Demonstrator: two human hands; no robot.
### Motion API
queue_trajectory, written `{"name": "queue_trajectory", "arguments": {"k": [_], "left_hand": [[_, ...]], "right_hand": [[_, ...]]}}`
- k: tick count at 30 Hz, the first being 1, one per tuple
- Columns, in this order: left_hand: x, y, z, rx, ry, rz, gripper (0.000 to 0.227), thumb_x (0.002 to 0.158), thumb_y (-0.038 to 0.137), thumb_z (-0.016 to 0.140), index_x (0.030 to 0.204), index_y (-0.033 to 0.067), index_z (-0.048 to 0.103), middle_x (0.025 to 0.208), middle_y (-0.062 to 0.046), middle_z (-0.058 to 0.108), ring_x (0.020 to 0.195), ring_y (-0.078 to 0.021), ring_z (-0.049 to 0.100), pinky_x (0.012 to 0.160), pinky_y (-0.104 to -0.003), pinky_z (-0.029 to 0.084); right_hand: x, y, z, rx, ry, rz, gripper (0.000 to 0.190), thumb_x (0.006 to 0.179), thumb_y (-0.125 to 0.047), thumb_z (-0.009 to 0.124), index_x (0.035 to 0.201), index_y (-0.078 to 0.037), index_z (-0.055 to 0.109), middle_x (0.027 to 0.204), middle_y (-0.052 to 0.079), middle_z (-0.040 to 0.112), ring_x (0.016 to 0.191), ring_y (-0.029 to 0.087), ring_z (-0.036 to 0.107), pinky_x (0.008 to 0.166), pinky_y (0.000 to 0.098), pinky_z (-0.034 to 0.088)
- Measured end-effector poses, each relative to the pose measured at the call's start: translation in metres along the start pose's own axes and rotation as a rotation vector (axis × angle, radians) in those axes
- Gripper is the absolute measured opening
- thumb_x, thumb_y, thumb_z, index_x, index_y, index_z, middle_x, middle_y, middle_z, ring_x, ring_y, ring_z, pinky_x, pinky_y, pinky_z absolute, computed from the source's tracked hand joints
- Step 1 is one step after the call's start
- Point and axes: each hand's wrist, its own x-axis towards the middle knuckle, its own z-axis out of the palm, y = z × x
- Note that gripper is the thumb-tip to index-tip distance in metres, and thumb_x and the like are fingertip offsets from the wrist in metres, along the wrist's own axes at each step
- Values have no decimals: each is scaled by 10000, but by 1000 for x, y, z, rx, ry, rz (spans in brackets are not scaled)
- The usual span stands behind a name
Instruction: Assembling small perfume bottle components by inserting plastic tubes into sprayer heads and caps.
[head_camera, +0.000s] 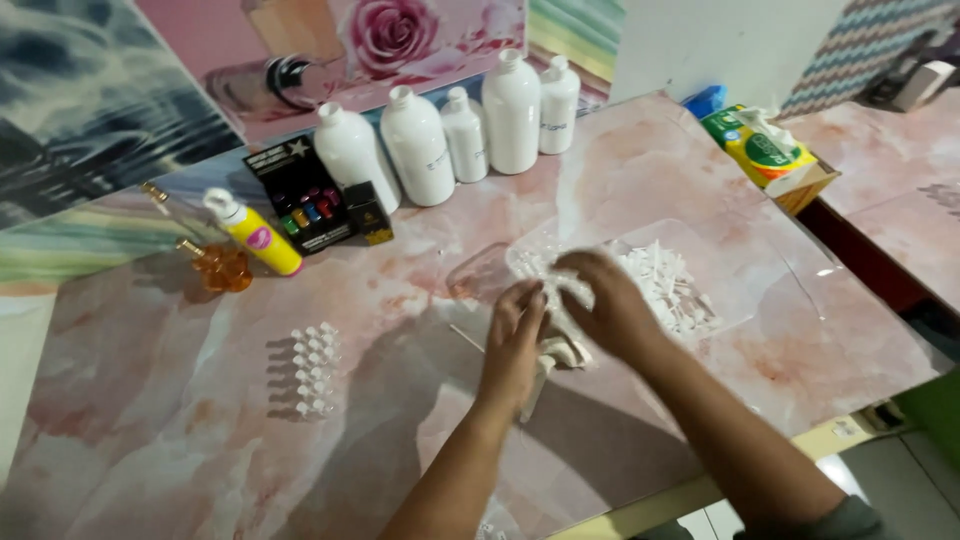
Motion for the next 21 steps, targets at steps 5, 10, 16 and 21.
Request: {"name": "queue_trajectory", "arguments": {"k": [5,10,16,21], "left_hand": [[51,-35,42,-44,-58,-229,881,980,541,598,1604,44,224,1644,-280,103,1551,-403,77,1247,-502,151],[46,-35,56,218,-84,-282,1113,853,691,672,1606,64,144,1611,-313,202,1547,-429,115,1225,-603,163],[53,-44,53,193,-86,-259,1121,883,544,713,1611,21,40,1607,-345,137,1552,-459,42,1200,-656,120],[45,-39,49,15,-22,-105,923,961,352,680,1604,-13,127,1647,-352,76,1534,-502,80,1238,-581,121]], "right_hand": [[16,31,-8,-173,-290,327,533,862,-87,725,1367,-115,556,1115,192,715,1076,374,706,852,468,590],[19,37,-10,-230,-476,453,590,878,-137,720,1425,-159,501,1061,195,733,1075,377,707,900,505,571],[17,36,-9,-305,-451,344,532,822,-89,743,1327,-166,597,1043,121,752,966,330,749,806,458,608],[17,42,-18,-206,-395,220,638,812,-124,744,1420,-170,554,1168,112,737,979,373,737,794,522,603]]}}
